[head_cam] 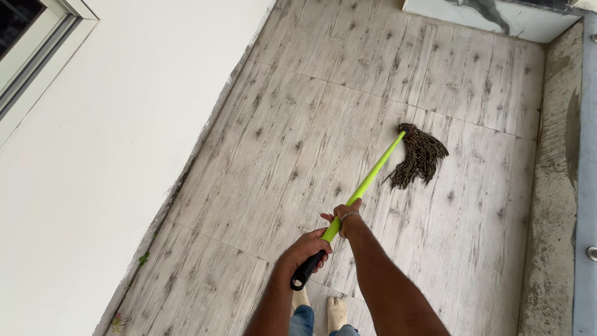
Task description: The person mops a tiled balcony floor using a string mop with a green handle. They move the mop back and forth along the length of the balcony, covering the area near the wall and the railing.
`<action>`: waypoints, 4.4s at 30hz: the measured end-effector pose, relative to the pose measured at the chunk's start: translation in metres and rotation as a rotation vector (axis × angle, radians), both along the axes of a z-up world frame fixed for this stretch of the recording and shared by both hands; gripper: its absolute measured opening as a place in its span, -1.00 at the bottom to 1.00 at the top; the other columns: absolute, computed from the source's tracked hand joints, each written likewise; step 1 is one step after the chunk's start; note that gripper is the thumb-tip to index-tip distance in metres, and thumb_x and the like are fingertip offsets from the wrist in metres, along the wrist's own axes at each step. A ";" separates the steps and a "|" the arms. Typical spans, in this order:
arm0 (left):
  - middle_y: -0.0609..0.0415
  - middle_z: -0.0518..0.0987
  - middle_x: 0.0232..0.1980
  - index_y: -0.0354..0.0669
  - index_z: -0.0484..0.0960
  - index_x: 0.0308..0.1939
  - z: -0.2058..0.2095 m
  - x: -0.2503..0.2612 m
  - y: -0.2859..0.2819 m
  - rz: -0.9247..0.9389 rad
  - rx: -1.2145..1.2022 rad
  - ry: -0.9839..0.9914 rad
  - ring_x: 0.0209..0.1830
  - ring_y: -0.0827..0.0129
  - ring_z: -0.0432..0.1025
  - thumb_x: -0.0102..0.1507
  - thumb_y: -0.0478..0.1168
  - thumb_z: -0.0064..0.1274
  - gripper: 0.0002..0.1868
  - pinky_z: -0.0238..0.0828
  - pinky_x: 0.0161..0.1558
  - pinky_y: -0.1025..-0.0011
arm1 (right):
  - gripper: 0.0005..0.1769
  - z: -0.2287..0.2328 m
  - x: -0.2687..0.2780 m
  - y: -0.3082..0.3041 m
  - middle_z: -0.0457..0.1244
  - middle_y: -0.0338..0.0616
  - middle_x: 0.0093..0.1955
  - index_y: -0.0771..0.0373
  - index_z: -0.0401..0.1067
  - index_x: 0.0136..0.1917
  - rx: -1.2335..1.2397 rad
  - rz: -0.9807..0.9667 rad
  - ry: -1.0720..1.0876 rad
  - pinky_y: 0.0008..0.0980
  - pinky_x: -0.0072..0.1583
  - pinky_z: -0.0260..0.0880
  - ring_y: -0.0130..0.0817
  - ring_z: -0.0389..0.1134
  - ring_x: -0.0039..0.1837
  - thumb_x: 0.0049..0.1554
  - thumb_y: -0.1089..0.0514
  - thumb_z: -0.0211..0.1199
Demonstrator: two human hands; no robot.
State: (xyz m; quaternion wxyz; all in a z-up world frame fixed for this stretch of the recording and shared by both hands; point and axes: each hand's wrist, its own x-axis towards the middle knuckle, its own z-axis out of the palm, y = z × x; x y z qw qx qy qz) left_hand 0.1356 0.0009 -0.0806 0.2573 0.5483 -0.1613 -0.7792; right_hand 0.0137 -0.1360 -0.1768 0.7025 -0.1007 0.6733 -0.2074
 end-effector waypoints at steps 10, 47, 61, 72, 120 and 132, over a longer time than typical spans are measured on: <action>0.06 0.41 -0.50 0.37 -0.10 0.63 0.041 0.022 0.095 0.381 -0.026 -0.177 -0.65 0.38 0.32 0.11 -0.40 -0.05 0.06 0.38 -0.57 0.35 | 0.32 0.023 0.126 0.067 -0.07 0.27 0.56 -0.35 -0.59 0.66 -0.018 0.440 -0.178 -0.45 -0.44 0.31 0.12 0.51 0.08 -0.03 0.67 -0.13; 0.07 0.48 -0.33 0.27 0.10 0.56 0.040 -0.139 0.204 -0.021 0.043 -0.043 -0.60 0.53 0.34 0.35 -0.22 -0.05 -0.29 0.41 -0.58 0.48 | 0.17 0.012 -0.150 0.222 0.30 0.00 0.13 -0.24 -0.13 0.64 -0.095 0.268 0.326 -0.05 -0.09 0.50 -0.08 0.42 0.01 -0.06 0.16 0.46; 0.10 0.50 -0.37 0.11 0.24 0.46 0.009 -0.139 0.044 -0.007 0.014 0.085 -0.62 0.55 0.30 0.32 -0.25 0.01 -0.39 0.38 -0.58 0.49 | -0.10 0.004 -0.170 0.084 0.05 0.12 0.52 -0.17 0.11 0.57 -0.599 0.281 0.760 -0.17 0.02 0.53 -0.03 0.42 0.19 0.02 0.32 0.23; -0.20 0.61 -0.15 -0.36 0.22 0.41 0.090 -0.137 -0.040 0.151 -0.035 0.157 -0.36 0.16 0.64 0.31 -0.01 -0.24 -0.34 0.62 -0.45 0.34 | -0.62 0.111 -0.168 -0.004 -0.21 -0.07 0.69 -0.24 0.54 0.20 -0.879 1.059 1.354 -0.05 0.36 0.32 -0.12 -0.06 0.63 0.09 -0.04 0.34; -0.19 0.62 -0.01 -0.02 0.17 0.52 0.121 -0.097 0.110 0.209 -0.102 -0.143 -0.48 0.30 0.57 0.25 -0.36 -0.06 -0.27 0.39 -0.58 0.42 | 0.06 0.168 -0.143 0.150 -0.18 0.04 0.72 -0.06 -0.20 0.68 -1.122 0.218 -0.191 0.01 0.48 0.14 0.06 -0.02 0.65 0.02 0.53 -0.03; -0.15 0.37 0.26 -0.19 0.12 0.54 0.174 -0.111 0.145 0.411 -0.241 -0.030 -0.25 0.30 0.57 0.18 -0.42 -0.12 -0.20 0.67 -0.21 0.37 | 0.00 0.220 -0.147 0.241 0.02 0.15 0.62 0.12 -0.09 0.66 -1.153 0.337 -0.415 -0.08 0.52 0.16 0.06 0.11 0.59 -0.03 0.58 -0.16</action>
